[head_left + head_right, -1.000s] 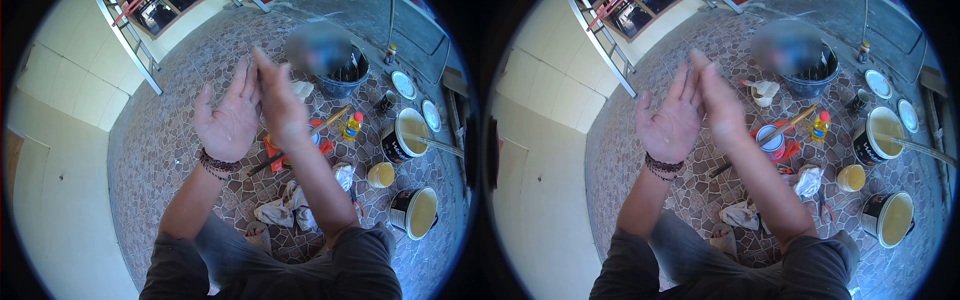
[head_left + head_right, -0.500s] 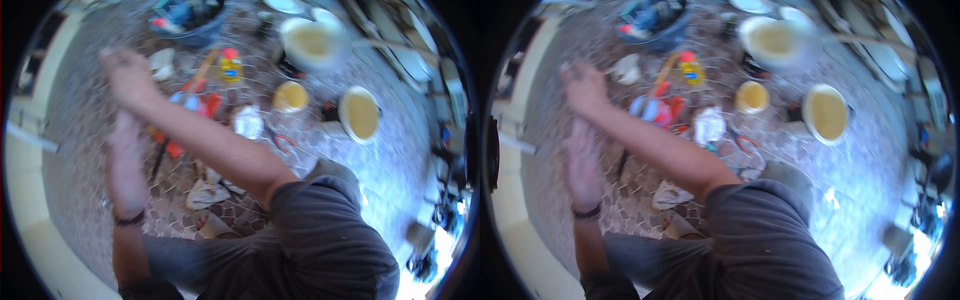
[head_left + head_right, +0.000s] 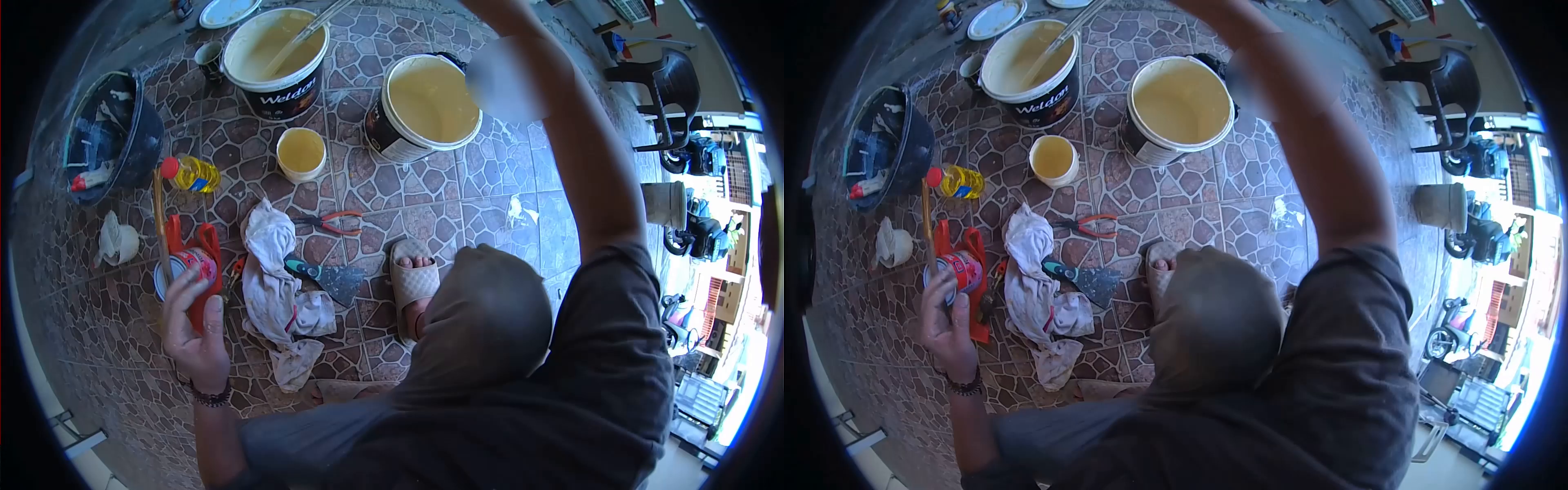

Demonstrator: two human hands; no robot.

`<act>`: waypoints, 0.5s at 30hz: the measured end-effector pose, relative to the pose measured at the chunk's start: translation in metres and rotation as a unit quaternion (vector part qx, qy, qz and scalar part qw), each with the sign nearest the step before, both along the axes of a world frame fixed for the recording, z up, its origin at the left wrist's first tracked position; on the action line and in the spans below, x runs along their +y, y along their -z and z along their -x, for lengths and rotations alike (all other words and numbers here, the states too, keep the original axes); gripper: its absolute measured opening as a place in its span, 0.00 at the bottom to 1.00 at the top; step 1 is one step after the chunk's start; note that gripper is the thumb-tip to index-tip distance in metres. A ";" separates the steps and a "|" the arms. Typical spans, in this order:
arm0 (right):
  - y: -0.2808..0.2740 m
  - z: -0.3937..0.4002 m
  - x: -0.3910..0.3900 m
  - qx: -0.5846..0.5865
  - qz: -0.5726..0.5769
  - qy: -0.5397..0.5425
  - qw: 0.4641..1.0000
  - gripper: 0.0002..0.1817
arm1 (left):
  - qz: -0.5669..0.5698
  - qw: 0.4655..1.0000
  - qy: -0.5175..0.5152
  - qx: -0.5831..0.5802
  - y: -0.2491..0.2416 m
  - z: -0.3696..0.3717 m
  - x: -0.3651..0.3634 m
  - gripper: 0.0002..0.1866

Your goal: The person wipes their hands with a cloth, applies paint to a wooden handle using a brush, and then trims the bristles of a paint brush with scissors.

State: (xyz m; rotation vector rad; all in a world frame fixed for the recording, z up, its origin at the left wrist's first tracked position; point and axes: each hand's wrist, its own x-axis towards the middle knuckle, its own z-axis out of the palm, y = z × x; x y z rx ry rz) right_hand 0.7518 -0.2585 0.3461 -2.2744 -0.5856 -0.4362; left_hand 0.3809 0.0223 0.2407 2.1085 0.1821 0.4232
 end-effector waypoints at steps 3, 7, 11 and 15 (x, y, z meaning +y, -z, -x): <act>0.092 -0.028 -0.175 0.132 0.178 0.187 0.957 0.19 | -0.053 0.998 0.016 0.013 0.006 -0.007 -0.005 0.07; 0.235 -0.015 -0.238 0.327 0.180 0.080 0.924 0.13 | -0.079 0.990 -0.029 0.116 0.023 0.009 -0.002 0.06; 0.281 -0.022 -0.209 0.203 0.075 0.094 0.972 0.20 | -0.089 0.982 -0.053 0.157 0.035 0.018 -0.002 0.06; 0.295 -0.025 -0.212 0.253 0.145 0.152 0.945 0.21 | -0.040 0.970 -0.131 0.202 0.042 0.007 -0.017 0.07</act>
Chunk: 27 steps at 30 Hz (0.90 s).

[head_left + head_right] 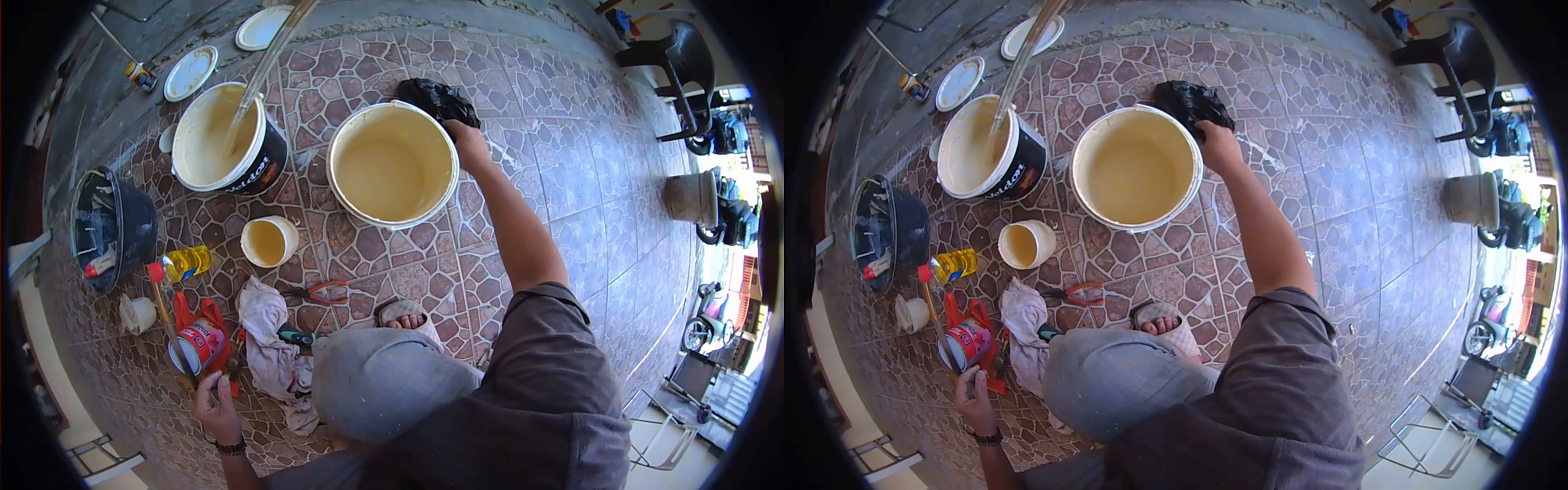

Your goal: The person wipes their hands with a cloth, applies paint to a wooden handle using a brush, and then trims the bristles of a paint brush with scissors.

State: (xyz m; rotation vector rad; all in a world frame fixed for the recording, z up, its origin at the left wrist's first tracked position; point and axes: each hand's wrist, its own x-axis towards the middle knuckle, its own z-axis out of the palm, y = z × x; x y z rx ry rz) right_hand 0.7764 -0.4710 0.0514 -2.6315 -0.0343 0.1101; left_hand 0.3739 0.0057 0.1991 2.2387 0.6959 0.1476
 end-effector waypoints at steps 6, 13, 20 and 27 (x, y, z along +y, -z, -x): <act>-0.036 -0.021 -0.048 0.036 -0.450 0.155 0.878 0.15 | 0.002 0.999 0.044 0.015 0.006 -0.035 -0.029 0.08; -0.010 -0.040 -0.034 0.201 -0.375 0.201 0.882 0.13 | 0.033 0.995 0.088 0.032 0.008 -0.051 -0.058 0.09; 0.023 -0.060 -0.014 0.008 0.134 -0.039 0.990 0.14 | 0.009 0.990 0.118 0.072 0.002 -0.046 -0.058 0.10; 0.037 -0.058 -0.038 0.019 0.256 -0.036 0.966 0.13 | -0.001 0.992 0.115 0.059 0.008 -0.036 -0.051 0.11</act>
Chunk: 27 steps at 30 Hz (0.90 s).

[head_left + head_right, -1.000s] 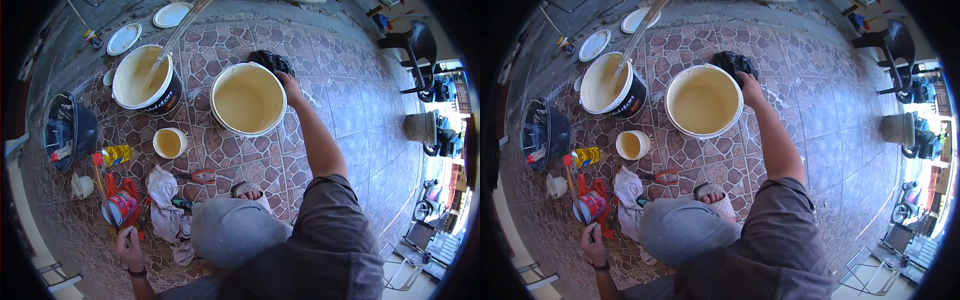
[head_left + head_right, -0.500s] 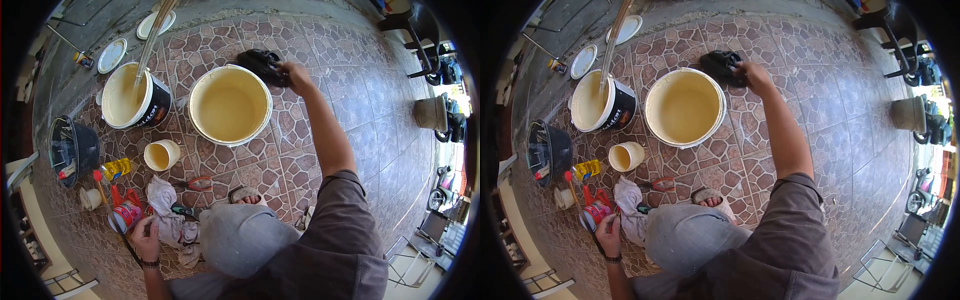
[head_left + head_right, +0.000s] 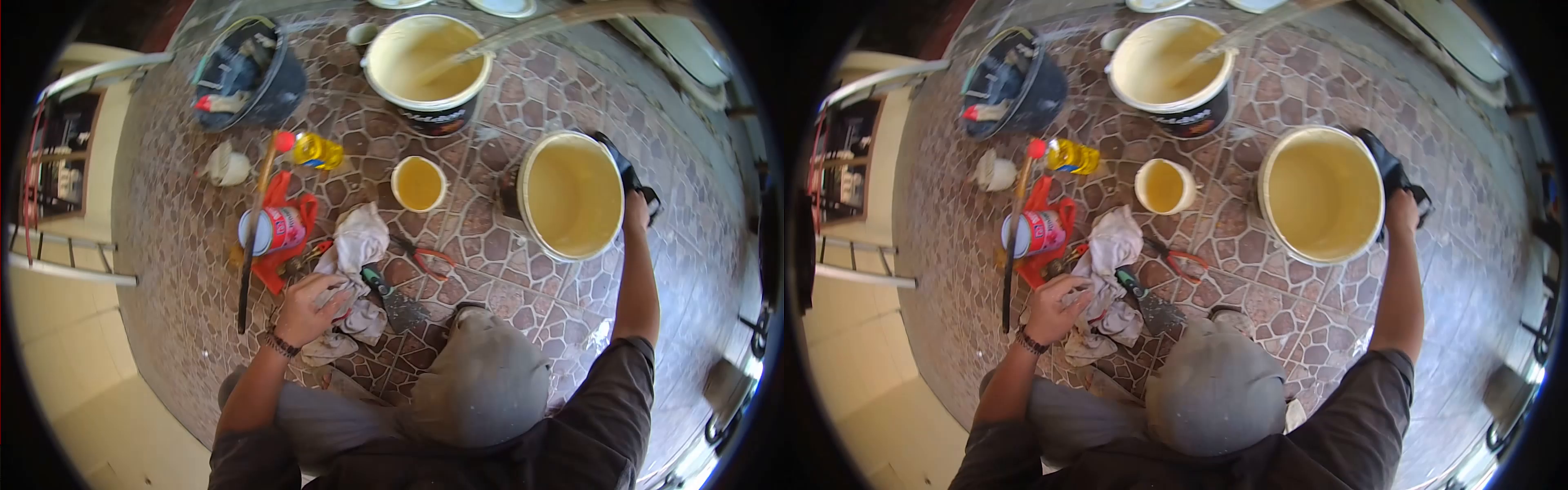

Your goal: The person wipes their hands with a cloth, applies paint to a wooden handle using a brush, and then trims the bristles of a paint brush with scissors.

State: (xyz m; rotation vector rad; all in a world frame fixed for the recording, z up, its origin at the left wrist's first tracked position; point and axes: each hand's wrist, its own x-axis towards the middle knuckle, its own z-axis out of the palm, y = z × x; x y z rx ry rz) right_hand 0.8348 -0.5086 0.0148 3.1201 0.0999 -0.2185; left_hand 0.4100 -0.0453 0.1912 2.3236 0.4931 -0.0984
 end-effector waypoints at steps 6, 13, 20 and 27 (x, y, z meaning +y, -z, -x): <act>0.052 -0.020 -0.046 0.063 -0.016 -0.021 0.998 0.20 | 0.000 0.999 0.039 0.004 0.003 0.008 0.009 0.13; 0.050 -0.003 -0.049 0.033 -0.171 0.018 0.984 0.29 | 0.005 1.000 0.028 -0.005 -0.004 0.014 0.017 0.14; -0.064 0.027 -0.012 -0.052 -0.182 0.077 0.979 0.21 | 0.000 1.000 0.025 0.006 -0.008 0.019 0.022 0.13; -0.124 0.026 -0.016 -0.148 -0.560 0.193 0.792 0.14 | 0.014 1.000 0.021 -0.016 -0.011 0.010 0.020 0.11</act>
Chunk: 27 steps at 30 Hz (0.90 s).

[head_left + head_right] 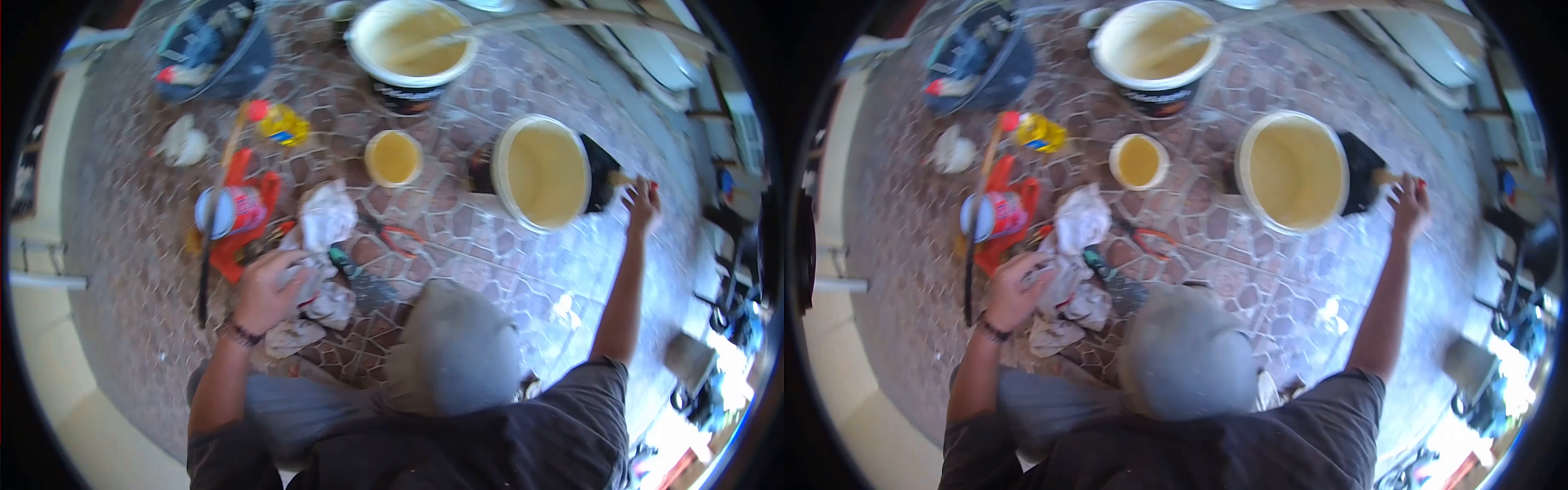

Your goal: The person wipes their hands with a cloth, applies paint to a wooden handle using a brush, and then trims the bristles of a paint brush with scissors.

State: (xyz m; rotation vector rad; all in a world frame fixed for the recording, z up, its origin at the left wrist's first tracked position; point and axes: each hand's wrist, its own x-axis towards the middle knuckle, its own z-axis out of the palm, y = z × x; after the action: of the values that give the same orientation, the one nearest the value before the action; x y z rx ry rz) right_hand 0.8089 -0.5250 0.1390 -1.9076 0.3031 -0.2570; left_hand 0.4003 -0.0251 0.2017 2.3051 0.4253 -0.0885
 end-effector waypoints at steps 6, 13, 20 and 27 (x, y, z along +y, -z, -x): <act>-0.099 0.026 0.033 -0.204 0.015 0.009 0.979 0.12 | 0.036 0.999 -0.033 0.004 -0.006 -0.003 0.001 0.12; -0.174 0.076 0.179 -0.127 -0.256 -0.223 0.932 0.10 | 0.150 0.982 -0.104 -0.053 -0.050 -0.017 -0.003 0.14; -0.207 0.192 0.409 0.076 -0.269 -0.540 0.794 0.13 | 0.414 0.863 -0.147 -0.249 -0.096 -0.005 0.032 0.28; -0.238 0.284 0.507 0.147 -0.251 -0.658 0.695 0.14 | 0.389 0.844 -0.241 -0.279 -0.121 0.060 0.080 0.12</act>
State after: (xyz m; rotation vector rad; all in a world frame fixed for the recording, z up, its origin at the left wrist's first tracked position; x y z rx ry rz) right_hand 0.5253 -0.0177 0.3768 -1.1894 -0.7584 1.0113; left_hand 0.3405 0.0550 0.3223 1.2831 0.5223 0.5524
